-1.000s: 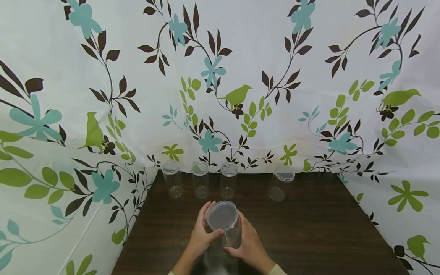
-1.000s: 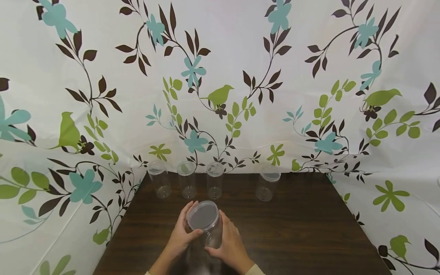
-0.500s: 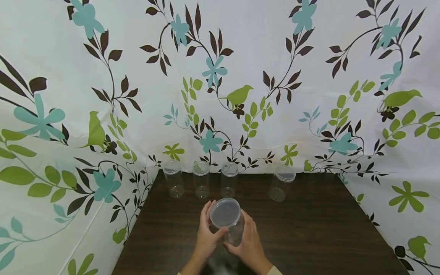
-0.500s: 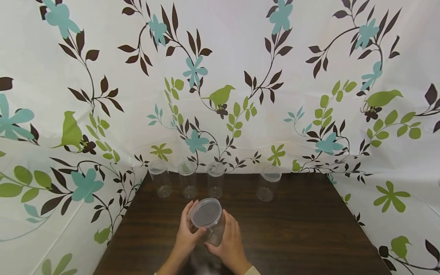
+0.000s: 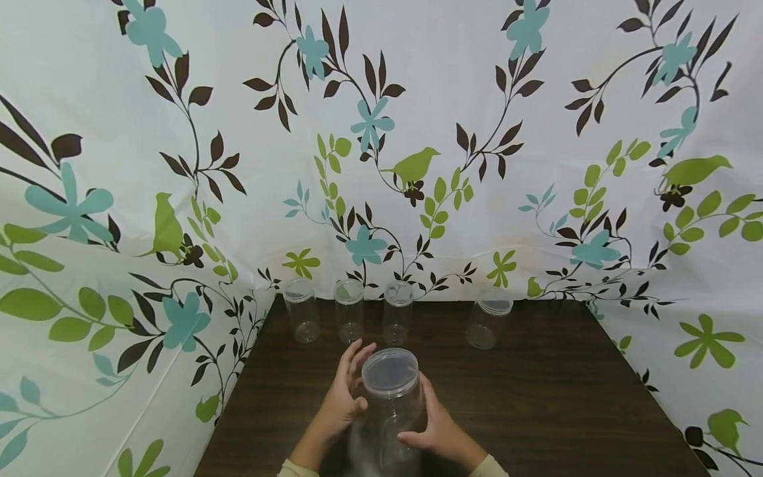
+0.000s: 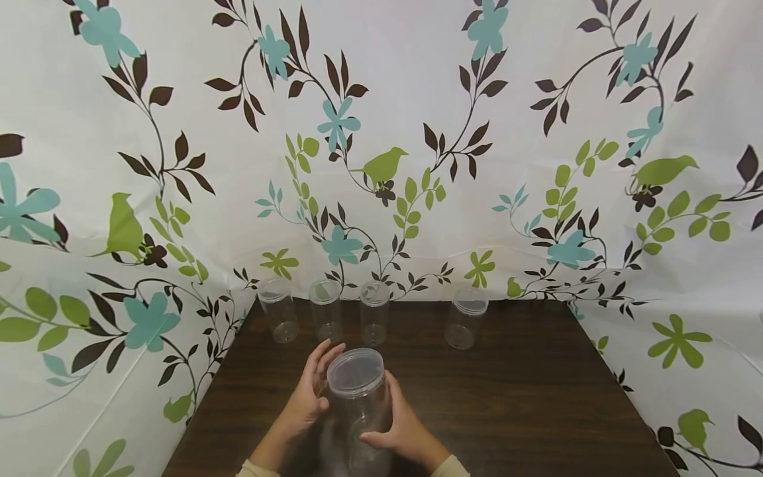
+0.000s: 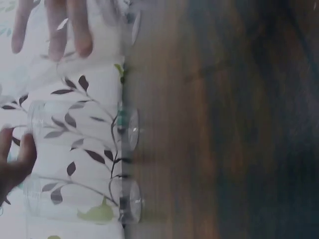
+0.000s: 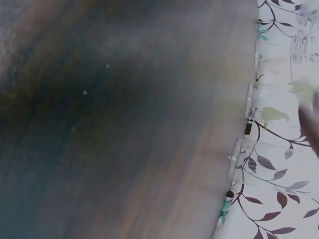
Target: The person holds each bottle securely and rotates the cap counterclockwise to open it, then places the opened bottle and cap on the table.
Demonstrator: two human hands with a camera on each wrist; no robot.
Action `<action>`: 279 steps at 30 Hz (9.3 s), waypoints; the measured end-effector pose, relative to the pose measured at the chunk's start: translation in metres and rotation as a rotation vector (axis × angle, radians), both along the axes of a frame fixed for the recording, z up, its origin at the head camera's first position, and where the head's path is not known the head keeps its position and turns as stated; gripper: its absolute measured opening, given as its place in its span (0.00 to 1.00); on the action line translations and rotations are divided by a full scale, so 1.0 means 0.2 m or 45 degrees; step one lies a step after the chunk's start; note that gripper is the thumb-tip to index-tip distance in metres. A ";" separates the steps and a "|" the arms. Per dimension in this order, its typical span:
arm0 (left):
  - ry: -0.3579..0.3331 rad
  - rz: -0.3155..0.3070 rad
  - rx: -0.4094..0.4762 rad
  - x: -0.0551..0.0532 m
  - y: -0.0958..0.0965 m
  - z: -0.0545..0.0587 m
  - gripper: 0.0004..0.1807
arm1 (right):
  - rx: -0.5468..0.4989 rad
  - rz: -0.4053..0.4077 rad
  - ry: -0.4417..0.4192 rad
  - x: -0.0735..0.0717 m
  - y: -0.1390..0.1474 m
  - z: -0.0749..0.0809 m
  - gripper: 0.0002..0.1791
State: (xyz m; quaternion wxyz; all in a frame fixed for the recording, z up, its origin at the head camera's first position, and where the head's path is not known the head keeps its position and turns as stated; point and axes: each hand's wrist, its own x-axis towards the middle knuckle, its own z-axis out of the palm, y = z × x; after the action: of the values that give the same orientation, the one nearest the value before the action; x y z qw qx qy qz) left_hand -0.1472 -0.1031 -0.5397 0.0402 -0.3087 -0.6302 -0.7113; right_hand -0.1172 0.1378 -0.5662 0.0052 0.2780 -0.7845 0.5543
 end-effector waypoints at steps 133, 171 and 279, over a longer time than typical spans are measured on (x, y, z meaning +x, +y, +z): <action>-0.441 0.020 -0.026 0.09 0.09 0.01 0.56 | -0.014 -0.051 -0.022 0.01 -0.02 -0.04 0.62; -0.535 0.432 -0.065 0.14 0.26 0.07 0.51 | 0.337 -0.556 0.291 0.03 -0.11 -0.04 0.70; -0.526 0.500 0.192 0.01 0.22 0.08 0.39 | 0.450 -0.760 0.652 -0.06 -0.05 -0.08 0.74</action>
State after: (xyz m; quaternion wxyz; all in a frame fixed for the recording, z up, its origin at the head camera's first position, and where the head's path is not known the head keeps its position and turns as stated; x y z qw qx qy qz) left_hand -0.1456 -0.0597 -0.5237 0.0707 -0.0256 -0.6181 -0.7825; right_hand -0.1288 0.1280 -0.5830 0.3122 0.1639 -0.8868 0.2988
